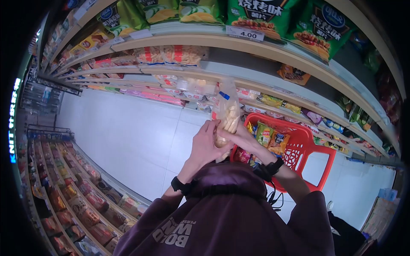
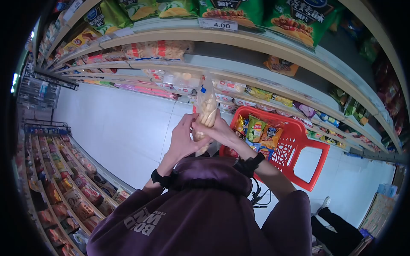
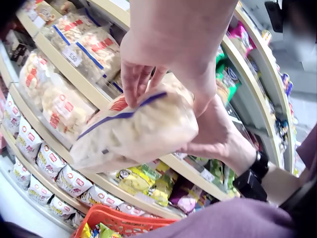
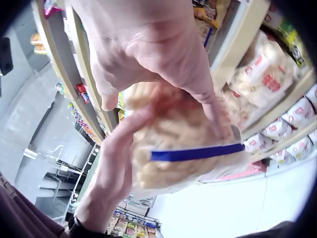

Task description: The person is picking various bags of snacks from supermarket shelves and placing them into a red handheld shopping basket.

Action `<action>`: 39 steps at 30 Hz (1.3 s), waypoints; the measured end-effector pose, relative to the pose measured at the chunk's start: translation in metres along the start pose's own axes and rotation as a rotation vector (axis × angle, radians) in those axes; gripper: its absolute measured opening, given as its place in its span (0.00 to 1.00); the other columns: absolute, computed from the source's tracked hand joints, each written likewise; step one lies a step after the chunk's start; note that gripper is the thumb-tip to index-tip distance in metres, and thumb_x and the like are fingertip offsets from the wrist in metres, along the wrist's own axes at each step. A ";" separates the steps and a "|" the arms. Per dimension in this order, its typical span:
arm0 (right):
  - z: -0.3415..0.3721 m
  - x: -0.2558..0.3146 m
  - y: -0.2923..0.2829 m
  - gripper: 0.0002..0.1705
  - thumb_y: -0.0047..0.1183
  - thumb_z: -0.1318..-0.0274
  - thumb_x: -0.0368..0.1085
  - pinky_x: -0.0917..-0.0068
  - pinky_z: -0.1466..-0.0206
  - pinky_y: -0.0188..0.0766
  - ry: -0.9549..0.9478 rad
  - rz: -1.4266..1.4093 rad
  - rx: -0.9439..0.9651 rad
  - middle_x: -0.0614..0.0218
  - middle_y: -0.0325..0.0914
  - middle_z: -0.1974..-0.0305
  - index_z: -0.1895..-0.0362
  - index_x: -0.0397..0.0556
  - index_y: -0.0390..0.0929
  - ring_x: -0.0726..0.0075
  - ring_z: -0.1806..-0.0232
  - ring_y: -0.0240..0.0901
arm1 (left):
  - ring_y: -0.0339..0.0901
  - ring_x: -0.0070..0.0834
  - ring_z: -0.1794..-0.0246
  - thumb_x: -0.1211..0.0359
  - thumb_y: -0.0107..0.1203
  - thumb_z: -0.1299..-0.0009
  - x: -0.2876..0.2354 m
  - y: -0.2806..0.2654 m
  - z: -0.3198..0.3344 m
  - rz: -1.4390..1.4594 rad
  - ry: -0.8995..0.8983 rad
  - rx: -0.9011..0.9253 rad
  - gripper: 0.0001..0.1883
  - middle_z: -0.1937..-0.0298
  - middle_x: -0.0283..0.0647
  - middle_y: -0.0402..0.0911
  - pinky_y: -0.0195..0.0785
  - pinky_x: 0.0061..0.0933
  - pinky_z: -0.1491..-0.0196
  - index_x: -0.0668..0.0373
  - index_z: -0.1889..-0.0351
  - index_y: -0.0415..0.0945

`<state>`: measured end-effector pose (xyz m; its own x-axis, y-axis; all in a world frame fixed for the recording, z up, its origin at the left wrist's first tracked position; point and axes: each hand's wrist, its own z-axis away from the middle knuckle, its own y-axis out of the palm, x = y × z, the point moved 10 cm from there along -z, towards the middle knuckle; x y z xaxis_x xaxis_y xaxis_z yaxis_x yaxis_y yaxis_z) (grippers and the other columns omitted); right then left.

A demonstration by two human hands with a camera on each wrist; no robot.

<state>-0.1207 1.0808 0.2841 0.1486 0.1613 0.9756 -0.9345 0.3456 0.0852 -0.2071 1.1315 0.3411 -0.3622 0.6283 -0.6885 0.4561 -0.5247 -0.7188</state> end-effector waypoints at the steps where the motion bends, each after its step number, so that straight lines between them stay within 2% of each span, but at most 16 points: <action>1: 0.002 -0.010 -0.005 0.36 0.61 0.49 0.46 0.71 0.44 0.67 0.052 -0.136 -0.020 0.61 0.71 0.49 0.41 0.41 0.62 0.65 0.48 0.70 | 0.74 0.32 0.64 0.55 0.68 0.48 -0.008 0.007 0.004 0.009 0.012 0.058 0.35 0.58 0.42 0.72 0.70 0.30 0.61 0.63 0.46 0.69; 3: 0.008 -0.043 -0.015 0.35 0.62 0.50 0.43 0.73 0.44 0.67 0.150 -0.400 -0.054 0.63 0.73 0.52 0.42 0.41 0.62 0.69 0.50 0.71 | 0.72 0.28 0.66 0.58 0.66 0.43 0.003 0.031 0.015 0.213 0.082 0.116 0.27 0.59 0.39 0.71 0.69 0.25 0.62 0.62 0.49 0.73; 4: 0.013 -0.062 -0.017 0.30 0.60 0.51 0.38 0.72 0.50 0.71 0.194 -0.405 -0.077 0.64 0.75 0.55 0.45 0.41 0.66 0.70 0.53 0.74 | 0.72 0.27 0.67 0.59 0.64 0.41 0.012 0.046 0.020 0.272 0.066 0.180 0.24 0.60 0.39 0.72 0.68 0.24 0.62 0.62 0.51 0.74; 9: 0.046 -0.170 -0.004 0.20 0.55 0.52 0.35 0.70 0.61 0.77 0.543 -0.447 -0.102 0.62 0.78 0.63 0.53 0.41 0.72 0.68 0.65 0.78 | 0.75 0.29 0.73 0.62 0.58 0.35 0.076 0.102 0.053 0.428 -0.129 0.438 0.14 0.68 0.42 0.78 0.69 0.23 0.66 0.64 0.60 0.78; 14: 0.070 -0.266 0.010 0.19 0.56 0.49 0.40 0.72 0.62 0.78 0.705 -0.458 -0.165 0.65 0.79 0.62 0.53 0.45 0.73 0.70 0.64 0.79 | 0.81 0.33 0.68 0.60 0.55 0.36 0.215 0.133 0.120 0.006 -0.248 0.359 0.15 0.66 0.47 0.82 0.73 0.29 0.64 0.63 0.60 0.78; 16: 0.084 -0.289 0.019 0.19 0.55 0.47 0.41 0.74 0.63 0.78 0.732 -0.420 -0.156 0.66 0.79 0.61 0.52 0.46 0.73 0.72 0.64 0.79 | 0.82 0.33 0.71 0.58 0.55 0.37 0.294 0.154 0.190 -0.027 -0.383 0.409 0.18 0.67 0.47 0.82 0.74 0.31 0.66 0.65 0.60 0.77; 18: 0.100 -0.305 0.027 0.20 0.54 0.45 0.42 0.75 0.65 0.78 0.726 -0.412 -0.133 0.66 0.79 0.60 0.51 0.46 0.72 0.72 0.63 0.79 | 0.82 0.30 0.74 0.59 0.54 0.36 0.352 0.159 0.289 0.160 -0.895 0.516 0.18 0.70 0.45 0.83 0.74 0.30 0.67 0.66 0.60 0.77; 19: 0.110 -0.301 0.027 0.20 0.53 0.44 0.42 0.75 0.65 0.78 0.726 -0.379 -0.135 0.67 0.79 0.60 0.50 0.46 0.72 0.72 0.63 0.79 | 0.81 0.28 0.76 0.59 0.53 0.36 0.367 0.155 0.333 0.187 -1.027 0.535 0.17 0.71 0.43 0.83 0.75 0.28 0.69 0.66 0.60 0.77; 21: 0.137 -0.285 0.035 0.20 0.52 0.43 0.42 0.75 0.66 0.78 0.733 -0.326 -0.140 0.67 0.79 0.60 0.49 0.45 0.72 0.72 0.63 0.79 | 0.81 0.27 0.76 0.60 0.53 0.36 0.387 0.150 0.409 0.172 -1.118 0.561 0.17 0.72 0.43 0.83 0.75 0.27 0.70 0.66 0.59 0.77; 23: 0.162 -0.331 0.029 0.20 0.52 0.42 0.41 0.75 0.66 0.78 0.747 -0.265 -0.232 0.67 0.78 0.59 0.48 0.45 0.71 0.71 0.62 0.79 | 0.81 0.28 0.76 0.60 0.53 0.36 0.384 0.145 0.462 0.177 -1.139 0.584 0.17 0.72 0.44 0.83 0.75 0.27 0.70 0.67 0.59 0.77; 25: 0.191 -0.336 0.028 0.21 0.51 0.42 0.41 0.75 0.66 0.78 0.775 -0.233 -0.276 0.67 0.78 0.59 0.46 0.46 0.70 0.71 0.62 0.79 | 0.82 0.29 0.76 0.61 0.53 0.36 0.350 0.128 0.481 0.088 -1.069 0.615 0.17 0.72 0.45 0.83 0.75 0.28 0.69 0.68 0.59 0.77; 26: 0.204 -0.345 0.035 0.22 0.50 0.41 0.42 0.74 0.64 0.79 0.882 -0.300 -0.170 0.65 0.78 0.58 0.44 0.47 0.69 0.71 0.59 0.79 | 0.82 0.32 0.75 0.60 0.53 0.36 0.345 0.129 0.494 0.054 -1.028 0.661 0.18 0.70 0.45 0.83 0.76 0.29 0.66 0.68 0.59 0.77; 29: 0.223 -0.362 0.037 0.22 0.49 0.39 0.44 0.73 0.62 0.79 0.849 -0.429 -0.172 0.65 0.78 0.56 0.44 0.47 0.70 0.70 0.58 0.79 | 0.82 0.33 0.74 0.59 0.54 0.35 0.364 0.151 0.534 -0.056 -0.949 0.760 0.18 0.69 0.46 0.84 0.76 0.30 0.62 0.67 0.60 0.78; 33: 0.215 -0.320 0.018 0.27 0.53 0.42 0.44 0.71 0.59 0.78 0.804 -0.266 -0.127 0.65 0.78 0.55 0.42 0.46 0.67 0.70 0.57 0.78 | 0.83 0.33 0.73 0.58 0.54 0.36 0.335 0.159 0.475 0.056 -0.954 0.683 0.19 0.71 0.45 0.84 0.76 0.31 0.61 0.66 0.61 0.78; 35: 0.213 -0.306 0.000 0.28 0.55 0.43 0.45 0.70 0.57 0.77 0.838 -0.154 -0.162 0.65 0.78 0.55 0.41 0.46 0.66 0.70 0.55 0.77 | 0.82 0.31 0.74 0.58 0.53 0.36 0.357 0.192 0.453 0.171 -0.981 0.639 0.18 0.73 0.44 0.83 0.76 0.31 0.62 0.66 0.62 0.78; 39: 0.198 -0.313 -0.044 0.33 0.61 0.48 0.44 0.71 0.51 0.72 0.668 -0.162 -0.267 0.61 0.76 0.52 0.41 0.44 0.64 0.69 0.52 0.75 | 0.82 0.31 0.75 0.58 0.52 0.35 0.348 0.226 0.338 0.167 -0.717 0.582 0.18 0.74 0.45 0.83 0.75 0.32 0.64 0.66 0.64 0.78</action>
<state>-0.1905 0.8321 0.0146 0.5230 0.5885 0.6165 -0.7864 0.6122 0.0828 -0.5053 1.0375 -0.0938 -0.8315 0.1167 -0.5431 0.1392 -0.9027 -0.4072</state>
